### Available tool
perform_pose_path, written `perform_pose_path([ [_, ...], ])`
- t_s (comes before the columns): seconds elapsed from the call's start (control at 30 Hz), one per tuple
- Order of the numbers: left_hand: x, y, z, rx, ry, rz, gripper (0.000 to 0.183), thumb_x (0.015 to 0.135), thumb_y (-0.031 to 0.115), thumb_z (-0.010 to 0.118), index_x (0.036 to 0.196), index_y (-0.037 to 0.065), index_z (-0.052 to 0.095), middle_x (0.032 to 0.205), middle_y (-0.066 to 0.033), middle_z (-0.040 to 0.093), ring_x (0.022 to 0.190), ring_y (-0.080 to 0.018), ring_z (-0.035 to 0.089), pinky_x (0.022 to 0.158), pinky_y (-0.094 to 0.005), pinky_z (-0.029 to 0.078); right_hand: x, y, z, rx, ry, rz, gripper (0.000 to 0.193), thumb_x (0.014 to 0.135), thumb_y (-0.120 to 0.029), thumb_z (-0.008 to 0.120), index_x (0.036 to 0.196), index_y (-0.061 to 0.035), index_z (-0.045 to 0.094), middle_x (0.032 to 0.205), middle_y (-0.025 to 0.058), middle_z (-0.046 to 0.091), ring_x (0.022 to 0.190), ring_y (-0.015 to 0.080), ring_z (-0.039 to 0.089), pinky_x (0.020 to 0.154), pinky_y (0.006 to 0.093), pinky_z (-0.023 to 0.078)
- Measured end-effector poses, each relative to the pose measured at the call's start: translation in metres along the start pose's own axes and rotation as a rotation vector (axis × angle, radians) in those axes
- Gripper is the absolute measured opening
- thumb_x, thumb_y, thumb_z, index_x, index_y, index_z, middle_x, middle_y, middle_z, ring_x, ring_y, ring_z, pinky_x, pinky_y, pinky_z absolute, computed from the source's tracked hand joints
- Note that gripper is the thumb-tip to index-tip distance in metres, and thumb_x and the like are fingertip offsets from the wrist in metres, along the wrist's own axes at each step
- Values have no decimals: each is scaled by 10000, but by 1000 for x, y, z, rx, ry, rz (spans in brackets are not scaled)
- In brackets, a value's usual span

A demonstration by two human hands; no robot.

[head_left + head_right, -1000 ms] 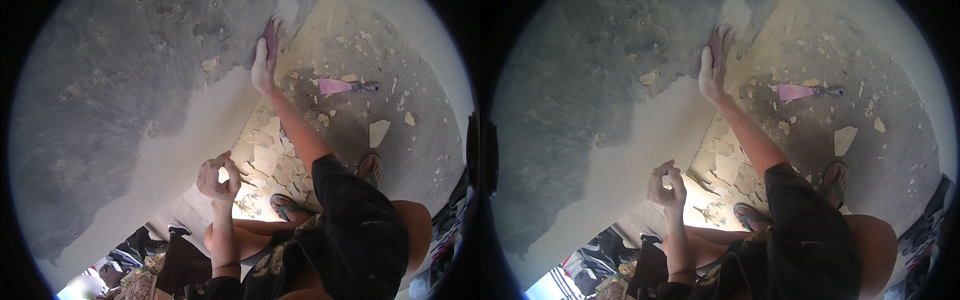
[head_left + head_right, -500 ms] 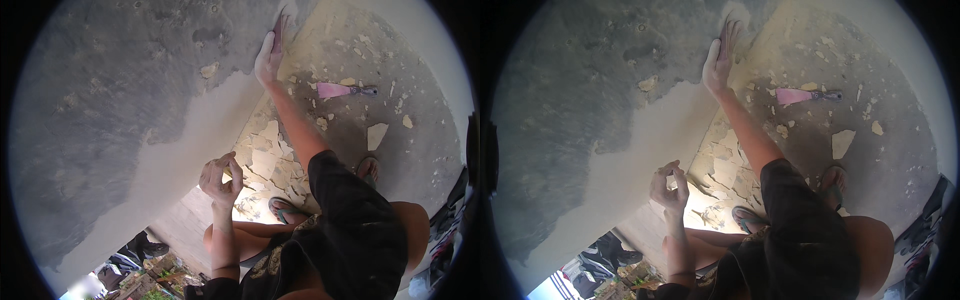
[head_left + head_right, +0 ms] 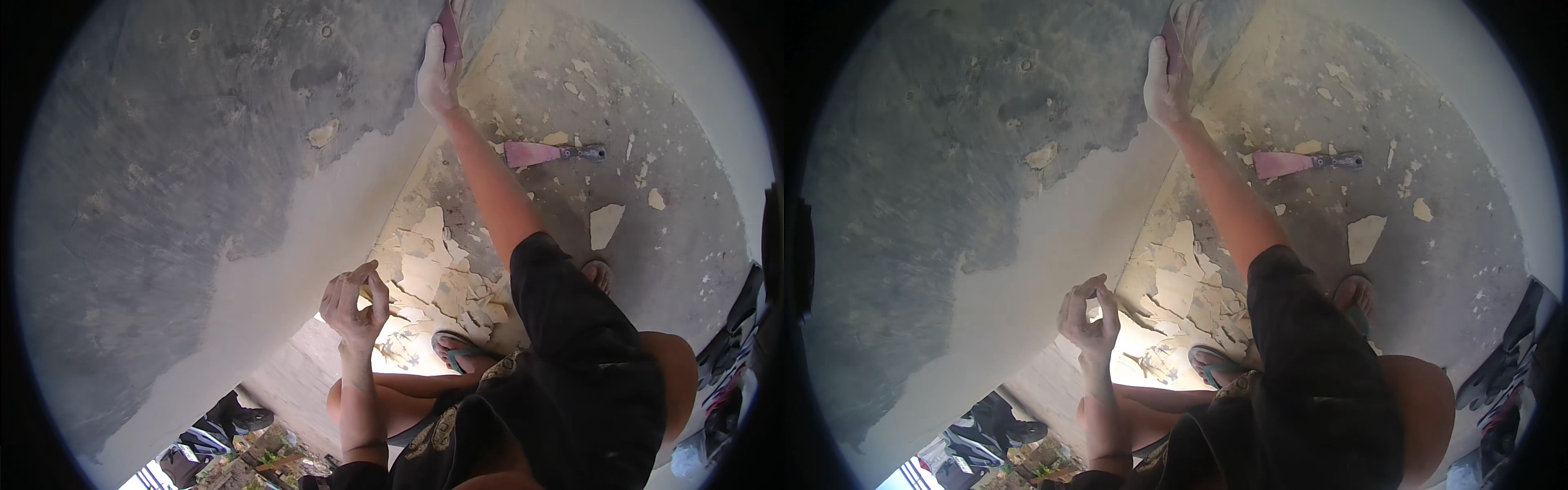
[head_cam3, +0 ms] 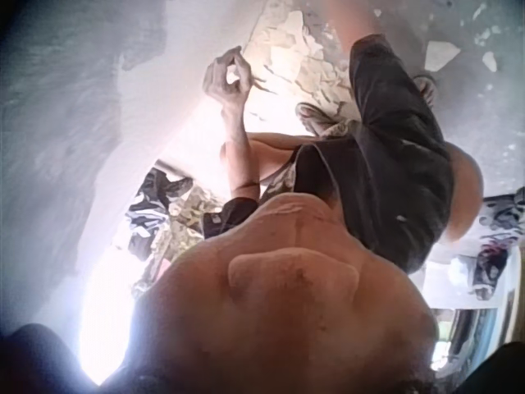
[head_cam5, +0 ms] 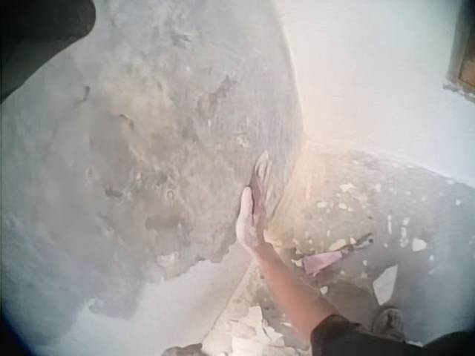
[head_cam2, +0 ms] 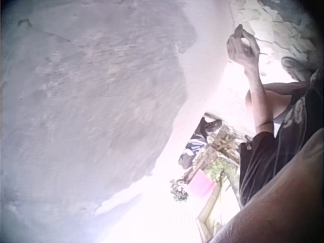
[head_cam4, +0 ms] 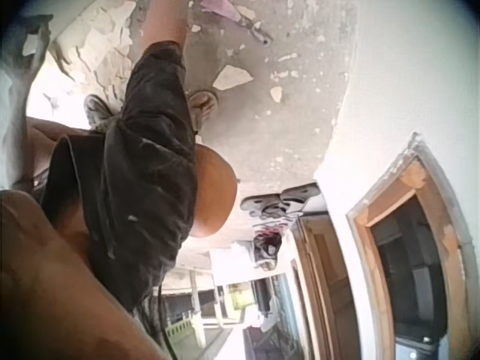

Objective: The person sands a wall by hand using a piece of sandpaper.

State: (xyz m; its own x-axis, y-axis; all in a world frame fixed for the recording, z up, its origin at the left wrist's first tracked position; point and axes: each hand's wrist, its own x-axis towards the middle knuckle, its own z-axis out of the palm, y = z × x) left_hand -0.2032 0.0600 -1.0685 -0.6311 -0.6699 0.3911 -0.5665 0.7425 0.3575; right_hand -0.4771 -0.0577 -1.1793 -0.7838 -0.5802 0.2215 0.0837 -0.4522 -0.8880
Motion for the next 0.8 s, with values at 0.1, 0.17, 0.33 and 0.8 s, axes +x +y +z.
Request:
perform_pose_path([
  [0.1, 2, 1, -3, -5, -13, -10, 126, 781, -22, 643, 891, 33, 673, 713, -49, 655, 577, -163, 597, 562, -286, 456, -16, -7, 10, 220, 57, 39, 537, 1022, -196, 327, 1468, 93, 256, 1598, 248, 37, 1487, 374, 18, 1194, 430, 72],
  [0.17, 6, -2, -1, -12, -7, -14, 84, 798, -14, 634, 871, 16, 665, 761, -69, 687, 603, -165, 607, 568, -288, 467, -95, 11, 32, -228, -40, -276, 538, 1017, -150, 353, 1480, 94, 224, 1579, 290, 31, 1470, 425, -32, 1188, 490, 73],
  [0.33, 10, 1, 4, -31, -13, 2, 174, 768, -15, 666, 922, 65, 683, 694, -39, 643, 570, -171, 597, 560, -282, 450, -116, 26, 27, -306, -172, -300, 532, 1022, -135, 296, 1479, 115, 188, 1583, 287, -22, 1477, 393, -81, 1185, 475, 18],
  [0.8, 15, 7, 16, -39, -59, 38, 179, 782, -19, 658, 932, 76, 679, 650, -16, 617, 560, -161, 595, 574, -290, 454, -51, -1, 17, -331, -22, -235, 558, 1020, -185, 341, 1483, 97, 208, 1583, 279, 62, 1482, 391, -17, 1192, 487, 23],
])
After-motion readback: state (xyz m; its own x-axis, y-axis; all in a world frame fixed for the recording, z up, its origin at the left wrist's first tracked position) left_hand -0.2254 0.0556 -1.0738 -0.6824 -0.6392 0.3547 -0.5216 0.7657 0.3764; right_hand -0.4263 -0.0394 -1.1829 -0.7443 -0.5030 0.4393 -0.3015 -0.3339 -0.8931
